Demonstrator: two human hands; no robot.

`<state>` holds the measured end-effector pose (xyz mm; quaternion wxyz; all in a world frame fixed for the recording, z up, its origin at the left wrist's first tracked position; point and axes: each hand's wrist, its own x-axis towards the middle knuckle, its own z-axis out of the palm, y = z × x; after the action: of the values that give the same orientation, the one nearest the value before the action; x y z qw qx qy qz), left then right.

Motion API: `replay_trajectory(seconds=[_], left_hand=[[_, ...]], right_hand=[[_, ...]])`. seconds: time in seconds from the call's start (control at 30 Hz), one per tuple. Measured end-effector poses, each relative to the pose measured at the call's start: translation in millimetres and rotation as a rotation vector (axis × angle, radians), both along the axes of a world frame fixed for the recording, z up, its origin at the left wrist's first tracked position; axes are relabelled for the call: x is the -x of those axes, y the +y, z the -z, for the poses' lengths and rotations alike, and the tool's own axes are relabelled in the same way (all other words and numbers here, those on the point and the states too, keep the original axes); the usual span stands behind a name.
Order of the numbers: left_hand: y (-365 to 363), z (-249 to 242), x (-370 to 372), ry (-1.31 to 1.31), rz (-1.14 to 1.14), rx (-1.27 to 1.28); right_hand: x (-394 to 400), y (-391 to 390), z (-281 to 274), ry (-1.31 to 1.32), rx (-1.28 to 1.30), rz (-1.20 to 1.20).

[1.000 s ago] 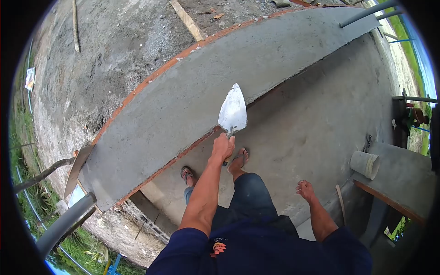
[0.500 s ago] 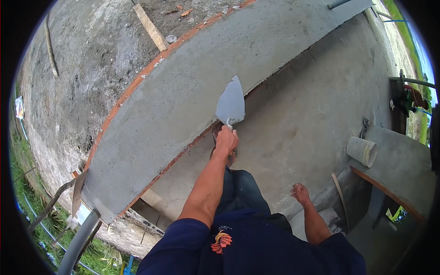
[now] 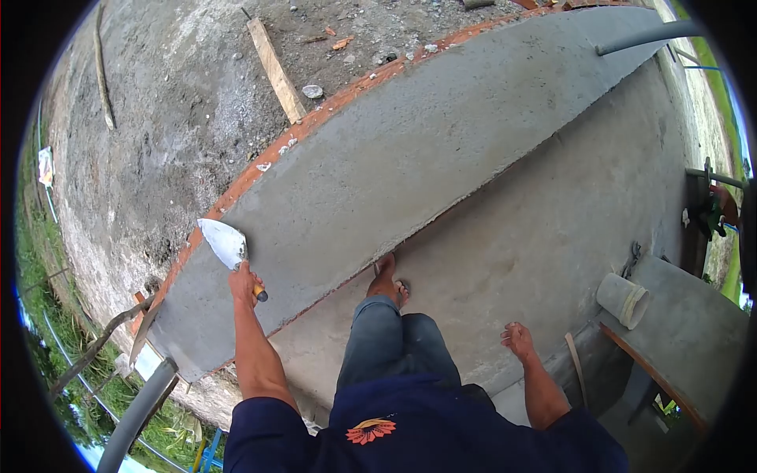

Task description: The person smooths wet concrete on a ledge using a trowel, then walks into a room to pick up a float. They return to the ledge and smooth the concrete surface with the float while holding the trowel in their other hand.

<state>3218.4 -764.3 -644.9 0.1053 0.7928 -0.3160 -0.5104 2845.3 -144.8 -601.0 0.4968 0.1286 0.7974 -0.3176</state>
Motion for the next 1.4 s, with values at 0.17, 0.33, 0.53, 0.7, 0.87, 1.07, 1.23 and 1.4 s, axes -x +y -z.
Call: replay_trajectory(seconds=[0.17, 0.33, 0.53, 0.7, 0.87, 1.07, 1.23, 1.4], left_hand=[[20.4, 17.4, 184.1, 0.043, 0.463, 0.014], [76.3, 10.4, 401.9, 0.031, 1.06, -0.047], [79.2, -34.9, 385.6, 0.125, 0.792, 0.082], [43.2, -1.7, 342.2, 0.16, 0.204, -0.02], [64.8, 52.5, 560.3, 0.203, 0.54, -0.028], [181.1, 8.1, 827.5, 0.232, 1.081, -0.047], [253.5, -40.4, 875.4, 0.37, 1.338, 0.097], [257.9, -64.9, 864.5, 0.226, 1.5, 0.28]], right_hand=[[27.0, -12.0, -8.7, -0.041, -0.048, -0.018], [62.9, -2.1, -25.8, 0.083, 0.003, 0.013], [104.1, 57.2, -38.5, 0.12, -0.084, 0.062], [145.1, 130.5, 34.0, -0.052, -0.104, -0.028], [264.3, 129.2, 22.5, 0.038, -0.121, 0.057], [334.7, 222.5, -6.5, 0.147, -0.296, 0.128], [323.7, 267.3, -16.7, 0.191, -0.38, 0.166], [323.3, 243.3, -31.4, -0.002, -0.285, 0.271]])
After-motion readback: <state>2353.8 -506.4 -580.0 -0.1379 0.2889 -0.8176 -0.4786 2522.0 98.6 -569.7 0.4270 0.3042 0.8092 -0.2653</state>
